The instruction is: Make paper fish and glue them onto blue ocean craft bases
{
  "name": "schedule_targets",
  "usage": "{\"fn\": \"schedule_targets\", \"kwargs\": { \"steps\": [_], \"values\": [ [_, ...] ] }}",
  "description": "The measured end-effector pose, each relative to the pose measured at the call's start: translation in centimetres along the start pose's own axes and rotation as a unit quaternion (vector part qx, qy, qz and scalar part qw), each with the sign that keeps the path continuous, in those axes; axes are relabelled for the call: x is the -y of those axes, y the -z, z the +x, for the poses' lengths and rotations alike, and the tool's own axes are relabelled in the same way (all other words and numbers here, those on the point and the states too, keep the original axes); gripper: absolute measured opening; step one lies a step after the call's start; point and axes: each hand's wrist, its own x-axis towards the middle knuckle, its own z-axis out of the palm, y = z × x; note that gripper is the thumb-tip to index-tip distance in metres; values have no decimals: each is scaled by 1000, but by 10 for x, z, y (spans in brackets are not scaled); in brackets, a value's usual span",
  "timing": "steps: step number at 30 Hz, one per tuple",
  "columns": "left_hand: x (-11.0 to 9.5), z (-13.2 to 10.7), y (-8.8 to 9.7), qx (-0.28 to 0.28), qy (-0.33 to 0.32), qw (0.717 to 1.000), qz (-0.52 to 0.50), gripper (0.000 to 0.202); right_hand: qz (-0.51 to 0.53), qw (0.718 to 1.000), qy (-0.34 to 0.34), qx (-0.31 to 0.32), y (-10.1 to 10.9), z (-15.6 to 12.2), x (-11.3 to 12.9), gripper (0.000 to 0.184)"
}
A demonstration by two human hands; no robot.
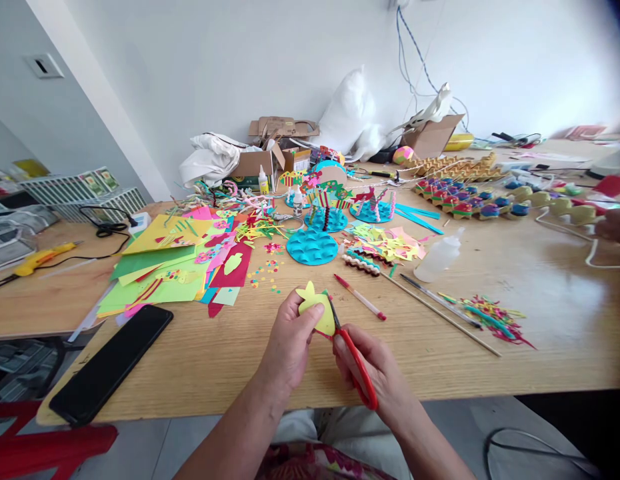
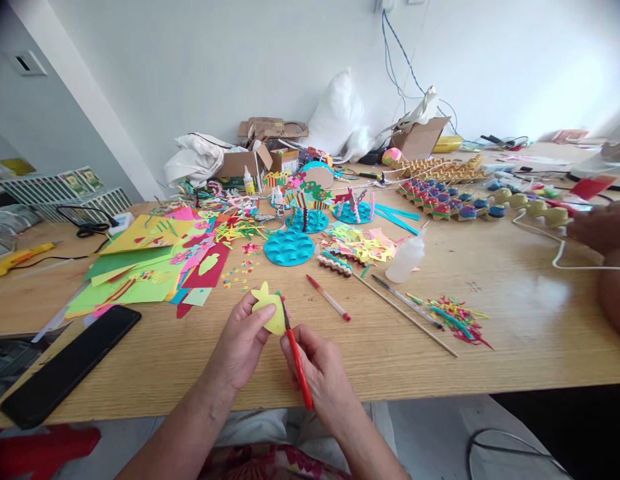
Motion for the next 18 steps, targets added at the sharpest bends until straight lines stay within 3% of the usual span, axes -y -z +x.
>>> {"fn": "schedule_targets", "kwargs": {
  "steps": [7,12,18],
  "values": [
    [-3,-1,2,-7,8,1000,10,15,-5,1000,-9,13,2,-2,2,40],
    [-8,-1,8,23,41,999,13,16,4,998,-3,59,9,-5,7,38],
    [-9,0,13,36,71,997,14,13,-30,997,-3,70,14,-7,9,37]
  ]
}}
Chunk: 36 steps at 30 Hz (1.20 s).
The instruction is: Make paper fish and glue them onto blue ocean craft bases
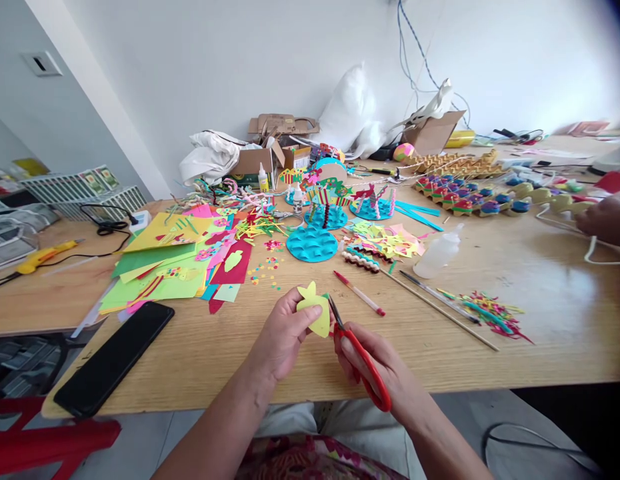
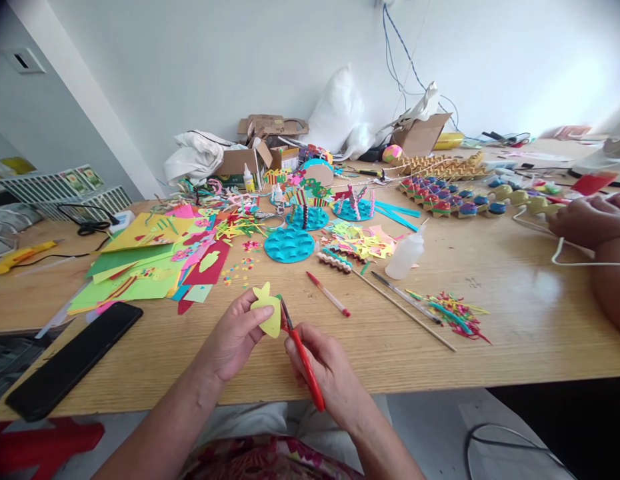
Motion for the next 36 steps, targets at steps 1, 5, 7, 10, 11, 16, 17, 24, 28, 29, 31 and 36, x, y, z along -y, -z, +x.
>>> {"fn": "schedule_targets", "kwargs": {
  "steps": [1,5,7,10,11,16,17,24,28,29,31,36],
  "values": [
    [0,0,0,0,1,1000,3,13,-2,1000,0,0,0,0,0,37],
    [0,0,0,0,3,1000,16,14,-1,1000,-1,-2,-1,1,1,37],
    [0,0,-1,-5,6,1000,21,15,2,1000,-3,-4,0,0,0,37],
    [0,-1,-1,-10,12,1000,27,18,8,1000,-8,-5,0,0,-2,36],
    [0,-1,-1,-11,14,999,29,18,9,1000,-10,-5,0,0,-3,36],
    [0,-2,0,-8,16,999,38,18,12,1000,-15,-9,-1,0,-6,35],
    [0,-2,0,-6,17,999,39,18,12,1000,-15,-9,-1,0,-6,36],
    [-2,-2,1,9,31,998,53,20,-7,1000,-18,-11,0,-1,-7,37],
    [-6,-3,2,17,41,997,61,22,-24,1000,-13,-7,2,-2,-9,37],
    [-7,-3,2,23,45,997,65,22,-29,999,-11,-4,3,-2,-10,37],
    [-9,-3,4,39,53,995,77,22,-40,999,-8,4,4,-3,-10,37],
    [-13,-1,12,61,69,990,110,23,-71,997,-9,16,7,-6,-8,35]
  ]
}}
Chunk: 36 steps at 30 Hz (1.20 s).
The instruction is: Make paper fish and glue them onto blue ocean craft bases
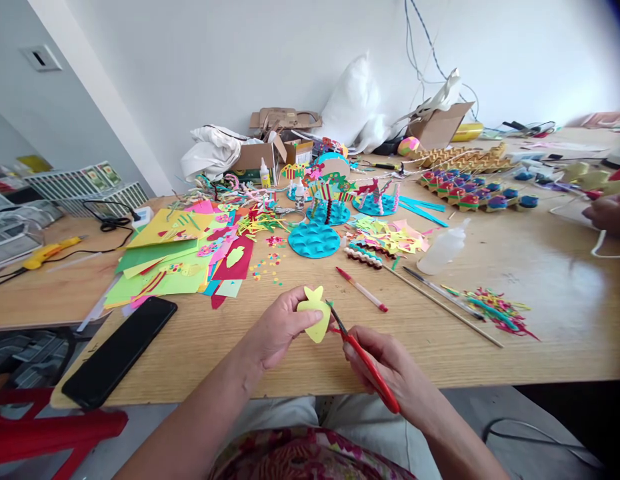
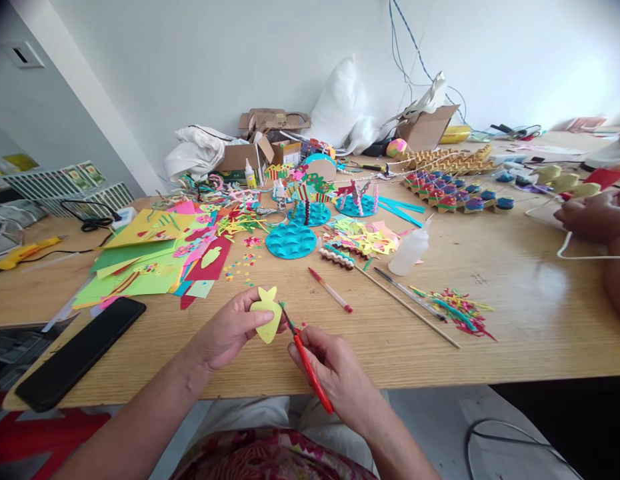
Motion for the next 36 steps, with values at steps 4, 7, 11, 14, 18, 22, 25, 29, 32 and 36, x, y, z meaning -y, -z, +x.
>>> {"fn": "schedule_targets", "kwargs": {
  "steps": [4,7,11,14,18,22,25,29,32,36],
  "values": [
    [-2,0,6,17,12,999,34,23,-35,999,0,8,3,-1,4,36],
    [-5,1,10,39,14,997,65,22,-55,998,1,16,4,-1,8,37],
    [-9,1,13,62,2,994,91,18,-73,997,6,24,5,-1,11,37],
    [-9,1,15,62,3,994,94,17,-76,997,8,22,4,-2,10,36],
    [-8,0,15,57,4,995,86,20,-66,998,11,17,3,-2,8,36],
    [-9,-2,13,56,5,997,62,23,-38,999,11,18,1,-2,8,35],
    [-10,-2,11,58,4,998,39,24,-17,1000,15,21,0,-2,9,35],
    [-11,-2,8,58,2,998,36,23,-4,1000,18,23,0,-2,9,34],
    [-10,-2,8,63,4,998,30,23,-4,1000,17,23,0,-3,8,34],
    [-10,-2,7,67,5,998,21,24,-13,1000,7,22,0,-3,7,34]
  ]
}}
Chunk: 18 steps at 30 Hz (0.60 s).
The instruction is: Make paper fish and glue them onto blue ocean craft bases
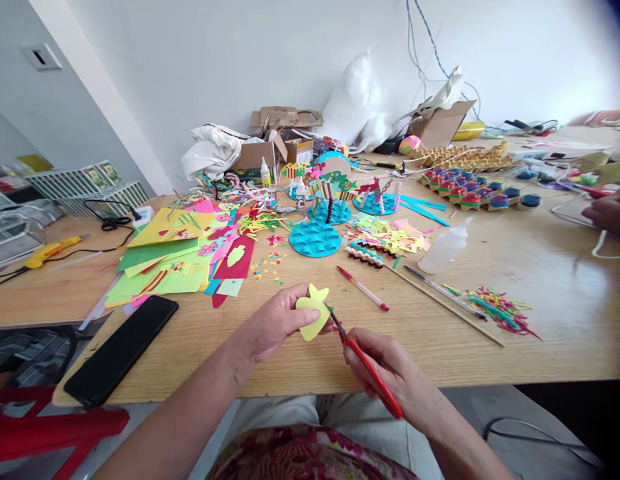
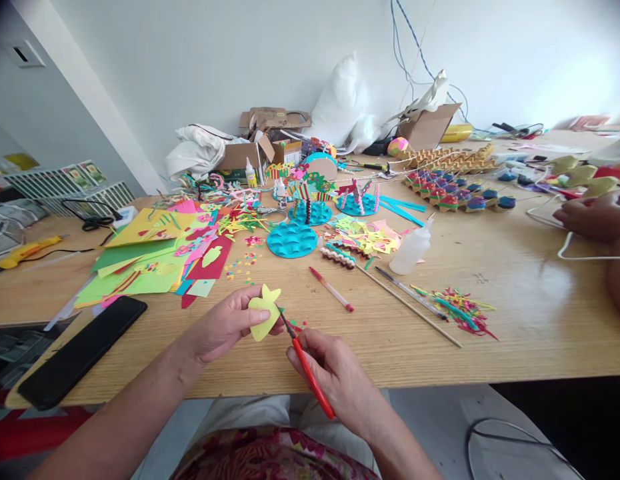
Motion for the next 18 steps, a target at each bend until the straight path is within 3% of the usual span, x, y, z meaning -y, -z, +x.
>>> {"fn": "schedule_targets", "kwargs": {
  "steps": [14,18],
  "values": [
    [1,0,7,-15,21,998,49,22,-31,999,1,-8,2,5,0,33],
    [1,1,15,-40,0,995,88,22,-92,996,0,-11,12,6,3,32]
  ]
}}
